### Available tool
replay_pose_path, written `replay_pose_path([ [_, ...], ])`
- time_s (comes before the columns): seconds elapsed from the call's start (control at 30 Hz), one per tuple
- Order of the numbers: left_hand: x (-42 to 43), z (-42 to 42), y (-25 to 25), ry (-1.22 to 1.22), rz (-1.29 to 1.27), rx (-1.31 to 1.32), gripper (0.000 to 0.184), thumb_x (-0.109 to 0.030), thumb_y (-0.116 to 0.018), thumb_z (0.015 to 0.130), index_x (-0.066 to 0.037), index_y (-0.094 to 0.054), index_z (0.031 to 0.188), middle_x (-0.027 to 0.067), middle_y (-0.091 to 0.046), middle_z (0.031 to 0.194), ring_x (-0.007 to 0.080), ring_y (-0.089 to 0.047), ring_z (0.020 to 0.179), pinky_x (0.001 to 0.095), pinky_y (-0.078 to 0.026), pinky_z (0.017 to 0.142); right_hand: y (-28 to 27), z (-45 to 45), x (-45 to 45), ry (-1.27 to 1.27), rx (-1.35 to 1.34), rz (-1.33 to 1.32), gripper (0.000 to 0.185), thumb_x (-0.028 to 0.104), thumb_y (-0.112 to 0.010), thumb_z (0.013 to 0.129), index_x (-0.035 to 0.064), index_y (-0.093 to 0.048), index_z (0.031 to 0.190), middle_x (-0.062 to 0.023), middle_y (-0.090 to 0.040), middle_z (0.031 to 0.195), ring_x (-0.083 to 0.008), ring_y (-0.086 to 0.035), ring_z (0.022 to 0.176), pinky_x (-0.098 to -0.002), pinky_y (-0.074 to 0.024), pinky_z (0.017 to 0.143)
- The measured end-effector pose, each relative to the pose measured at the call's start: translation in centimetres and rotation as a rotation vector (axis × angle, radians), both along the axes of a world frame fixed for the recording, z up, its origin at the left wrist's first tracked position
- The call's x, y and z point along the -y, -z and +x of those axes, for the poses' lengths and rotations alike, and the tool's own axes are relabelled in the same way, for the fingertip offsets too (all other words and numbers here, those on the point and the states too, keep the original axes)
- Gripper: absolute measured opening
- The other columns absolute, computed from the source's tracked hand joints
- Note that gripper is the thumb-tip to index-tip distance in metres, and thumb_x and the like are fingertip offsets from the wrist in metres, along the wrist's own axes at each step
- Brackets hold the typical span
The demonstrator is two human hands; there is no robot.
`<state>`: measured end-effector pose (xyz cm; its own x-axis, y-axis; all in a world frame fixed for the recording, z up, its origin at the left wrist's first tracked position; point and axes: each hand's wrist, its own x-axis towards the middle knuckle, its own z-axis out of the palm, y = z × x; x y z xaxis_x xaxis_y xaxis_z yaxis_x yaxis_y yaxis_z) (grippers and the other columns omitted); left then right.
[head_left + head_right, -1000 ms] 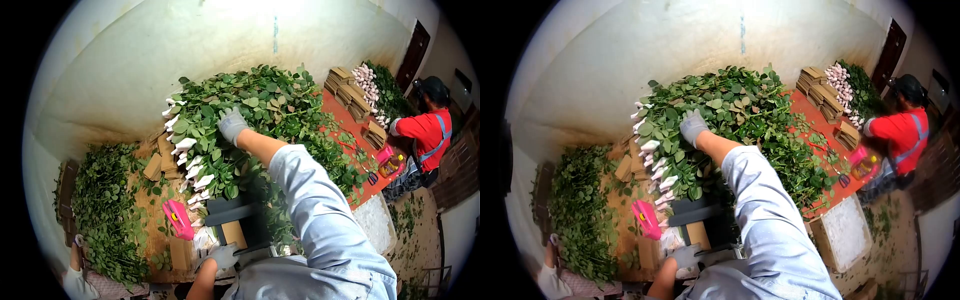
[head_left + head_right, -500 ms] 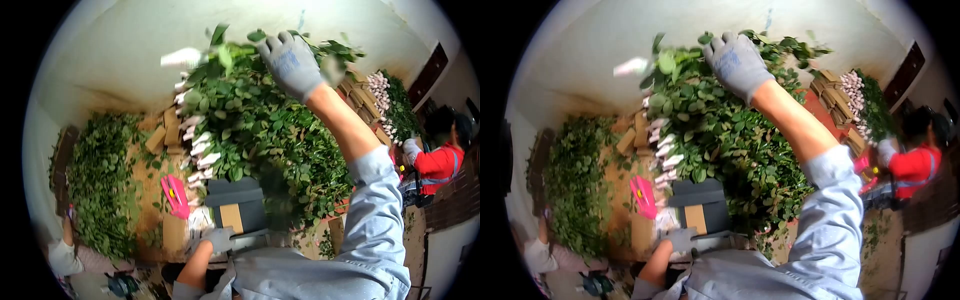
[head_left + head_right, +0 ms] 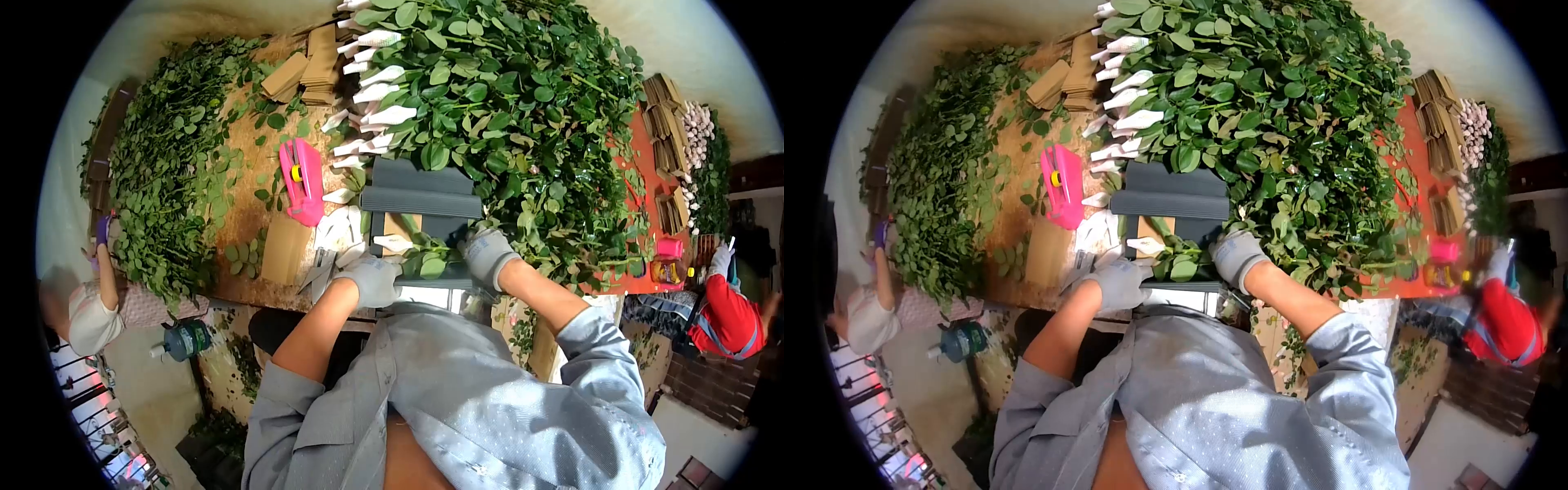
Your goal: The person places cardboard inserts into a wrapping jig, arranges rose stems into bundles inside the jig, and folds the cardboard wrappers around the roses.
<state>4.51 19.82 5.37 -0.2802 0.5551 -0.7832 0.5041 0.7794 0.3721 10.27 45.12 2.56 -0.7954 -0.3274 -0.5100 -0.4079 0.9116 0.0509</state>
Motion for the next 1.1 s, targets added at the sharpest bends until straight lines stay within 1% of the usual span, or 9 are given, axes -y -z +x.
replay_pose_path([
  [0.2,0.7,0.4,1.4,-0.029,0.133,-0.076,0.048,-0.034,-0.055,0.092,-0.003,-0.063,0.128,0.0163,-0.059,0.139,0.0366,-0.06,0.122,0.0465,-0.047,0.104,-5.0,-0.2,2.4,0.044,-0.078,0.119,0.029,0.016,-0.057,0.09,0.0064,-0.065,0.116,-0.0145,-0.063,0.112,-0.0328,-0.064,0.105,-0.0435,-0.054,0.078],
  [0.33,0.6,0.4,1.1,-0.001,0.126,-0.096,0.048,-0.034,-0.055,0.093,-0.004,-0.063,0.129,0.0155,-0.055,0.143,0.0364,-0.058,0.125,0.0467,-0.046,0.105,-6.0,-1.9,5.8,0.162,-0.024,-0.261,0.028,0.013,-0.056,0.091,0.0067,-0.057,0.118,-0.0144,-0.063,0.112,-0.0304,-0.065,0.103,-0.0435,-0.055,0.083],
  [0.43,0.4,0.1,1.0,0.02,0.113,-0.079,0.051,-0.032,-0.056,0.091,-0.003,-0.059,0.134,0.0173,-0.053,0.145,0.0367,-0.056,0.128,0.0449,-0.044,0.108,-1.7,-3.0,8.3,0.147,-0.082,-0.29,0.025,0.015,-0.057,0.091,0.0068,-0.057,0.115,-0.0164,-0.064,0.11,-0.0316,-0.067,0.1,-0.043,-0.0559,0.078],
  [0.63,0.2,-0.2,1.2,0.014,0.01,0.015,0.056,-0.032,-0.057,0.088,-0.004,-0.057,0.137,0.0211,-0.054,0.144,0.0371,-0.056,0.127,0.0436,-0.044,0.108,-1.1,-2.6,9.7,0.075,-0.295,-0.231,0.041,0.022,-0.051,0.097,0.0042,-0.056,0.135,-0.011,-0.065,0.103,-0.0272,-0.065,0.089,-0.0401,-0.0536,0.071],
  [0.7,-0.2,-0.5,0.5,0.017,-0.037,0.044,0.056,-0.033,-0.057,0.088,-0.004,-0.057,0.136,0.0212,-0.054,0.143,0.0369,-0.056,0.127,0.0438,-0.044,0.108,-2.1,-2.3,9.5,-0.071,-0.561,-0.209,0.044,0.024,-0.052,0.097,0.0052,-0.056,0.137,-0.0109,-0.063,0.104,-0.0253,-0.062,0.091,-0.0387,-0.0523,0.069],
  [0.8,-0.5,-0.5,-0.3,0.025,-0.135,0.078,0.048,-0.031,-0.057,0.089,0.002,-0.064,0.123,0.0249,-0.06,0.129,0.0385,-0.061,0.119,0.0466,-0.048,0.102,-2.0,-2.1,9.5,-0.104,-0.367,-0.221,0.047,0.025,-0.053,0.097,0.0038,-0.055,0.139,-0.0122,-0.062,0.109,-0.0252,-0.06,0.097,-0.0378,-0.0513,0.067],
  [0.87,0.8,0.3,1.6,-0.011,0.144,-0.066,0.048,-0.031,-0.058,0.089,0.002,-0.063,0.124,0.0229,-0.059,0.132,0.0384,-0.061,0.119,0.0468,-0.048,0.102,-1.1,-2.9,9.0,-0.058,-0.291,-0.285,0.051,0.023,-0.052,0.097,0.0024,-0.05,0.144,-0.0135,-0.063,0.112,-0.0268,-0.063,0.095,-0.0391,-0.0531,0.07],
  [0.93,1.0,0.5,2.0,-0.023,0.165,-0.064,0.048,-0.031,-0.058,0.09,0.001,-0.062,0.125,0.0215,-0.059,0.133,0.0383,-0.061,0.119,0.047,-0.048,0.102,0.0,-3.8,8.6,-0.054,-0.227,-0.206,0.054,0.021,-0.05,0.098,0.0016,-0.044,0.148,-0.0166,-0.063,0.119,-0.0302,-0.068,0.094,-0.0421,-0.0553,0.074],
  [1.1,1.1,0.7,2.0,-0.029,0.175,-0.075,0.051,-0.033,-0.059,0.089,-0.001,-0.058,0.129,0.0184,-0.058,0.136,0.0379,-0.061,0.119,0.0478,-0.047,0.102,3.8,-4.5,7.5,0.015,-0.211,-0.541,0.032,0.012,-0.053,0.095,0.0059,-0.058,0.126,-0.0216,-0.068,0.11,-0.0357,-0.069,0.097,-0.0454,-0.0557,0.081],
])
